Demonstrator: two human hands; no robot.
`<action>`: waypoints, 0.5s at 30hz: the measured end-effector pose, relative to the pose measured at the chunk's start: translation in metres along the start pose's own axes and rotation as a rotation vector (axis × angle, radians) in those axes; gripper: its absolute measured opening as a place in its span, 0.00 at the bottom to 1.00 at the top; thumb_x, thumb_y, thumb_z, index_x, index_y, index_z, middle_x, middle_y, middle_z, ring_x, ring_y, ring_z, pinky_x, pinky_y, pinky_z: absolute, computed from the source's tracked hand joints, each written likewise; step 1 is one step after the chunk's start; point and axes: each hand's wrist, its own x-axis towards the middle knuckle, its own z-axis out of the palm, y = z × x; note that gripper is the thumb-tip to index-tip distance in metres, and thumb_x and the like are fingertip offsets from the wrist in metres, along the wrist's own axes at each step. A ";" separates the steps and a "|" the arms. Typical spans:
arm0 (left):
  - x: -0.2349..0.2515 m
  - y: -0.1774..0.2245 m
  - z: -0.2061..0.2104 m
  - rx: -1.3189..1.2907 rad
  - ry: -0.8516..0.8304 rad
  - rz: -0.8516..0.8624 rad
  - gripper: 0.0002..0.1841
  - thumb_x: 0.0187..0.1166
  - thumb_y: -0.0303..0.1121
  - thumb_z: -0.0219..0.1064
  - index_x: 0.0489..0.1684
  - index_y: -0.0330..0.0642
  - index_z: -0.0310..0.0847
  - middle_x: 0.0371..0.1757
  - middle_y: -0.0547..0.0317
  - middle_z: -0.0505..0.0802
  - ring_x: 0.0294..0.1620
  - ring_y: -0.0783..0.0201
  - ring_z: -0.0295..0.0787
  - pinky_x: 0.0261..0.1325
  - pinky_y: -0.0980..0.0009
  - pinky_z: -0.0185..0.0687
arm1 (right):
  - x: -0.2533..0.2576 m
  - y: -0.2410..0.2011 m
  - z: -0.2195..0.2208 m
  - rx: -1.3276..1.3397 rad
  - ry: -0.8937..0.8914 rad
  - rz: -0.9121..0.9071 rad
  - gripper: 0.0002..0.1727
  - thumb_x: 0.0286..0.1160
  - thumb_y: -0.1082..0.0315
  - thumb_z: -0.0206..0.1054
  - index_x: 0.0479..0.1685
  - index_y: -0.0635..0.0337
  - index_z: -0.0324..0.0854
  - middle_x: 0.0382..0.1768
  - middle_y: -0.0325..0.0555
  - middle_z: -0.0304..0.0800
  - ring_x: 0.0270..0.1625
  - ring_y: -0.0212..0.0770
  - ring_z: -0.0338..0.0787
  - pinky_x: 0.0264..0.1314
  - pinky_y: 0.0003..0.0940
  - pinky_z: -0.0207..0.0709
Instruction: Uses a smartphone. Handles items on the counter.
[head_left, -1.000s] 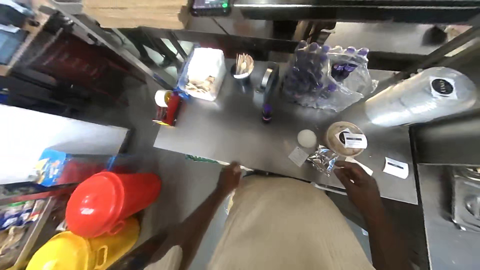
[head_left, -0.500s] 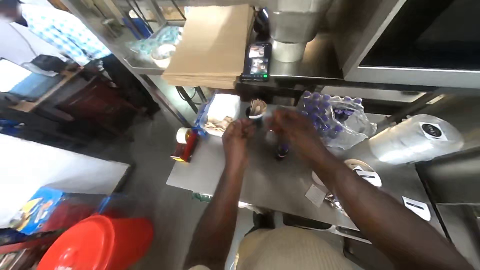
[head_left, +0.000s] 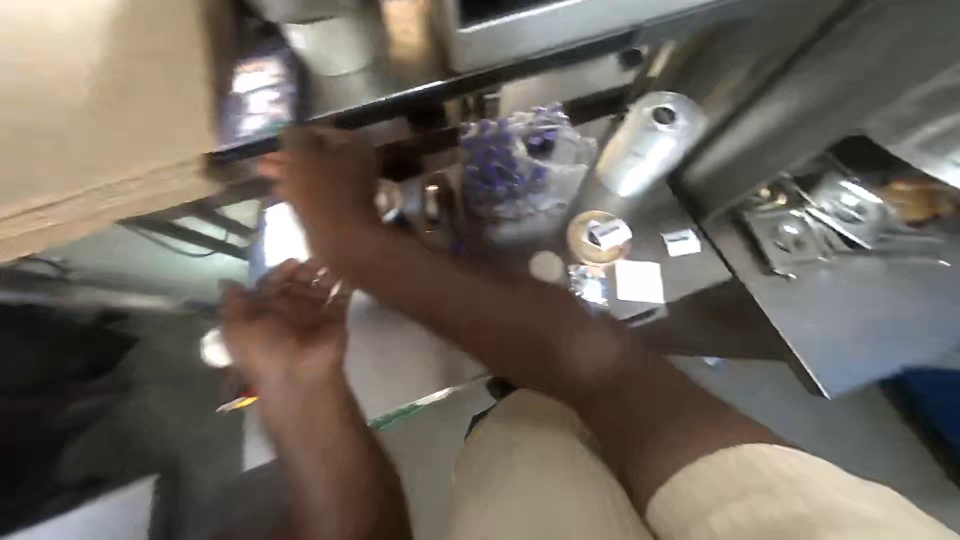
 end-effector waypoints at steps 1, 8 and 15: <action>-0.004 0.000 0.003 -0.010 -0.021 0.000 0.37 0.86 0.66 0.23 0.44 0.56 0.79 0.36 0.69 0.89 0.41 0.67 0.88 0.48 0.58 0.86 | -0.007 0.001 -0.002 -0.013 0.004 -0.013 0.19 0.90 0.58 0.54 0.47 0.64 0.86 0.38 0.53 0.94 0.39 0.46 0.93 0.42 0.48 0.87; -0.057 -0.009 0.011 -0.198 -0.287 0.010 0.30 0.93 0.51 0.28 0.42 0.48 0.79 0.33 0.65 0.87 0.33 0.72 0.86 0.39 0.72 0.86 | -0.106 0.022 -0.088 0.240 -0.140 -0.074 0.12 0.85 0.74 0.62 0.58 0.74 0.81 0.37 0.56 0.92 0.36 0.42 0.95 0.40 0.39 0.93; -0.121 -0.072 0.009 -0.311 -0.350 -0.341 0.34 0.90 0.61 0.37 0.80 0.48 0.71 0.75 0.42 0.82 0.74 0.41 0.81 0.69 0.41 0.82 | -0.168 0.073 -0.226 -0.109 -0.284 -0.095 0.11 0.81 0.77 0.63 0.57 0.69 0.83 0.44 0.46 0.93 0.41 0.35 0.93 0.45 0.33 0.92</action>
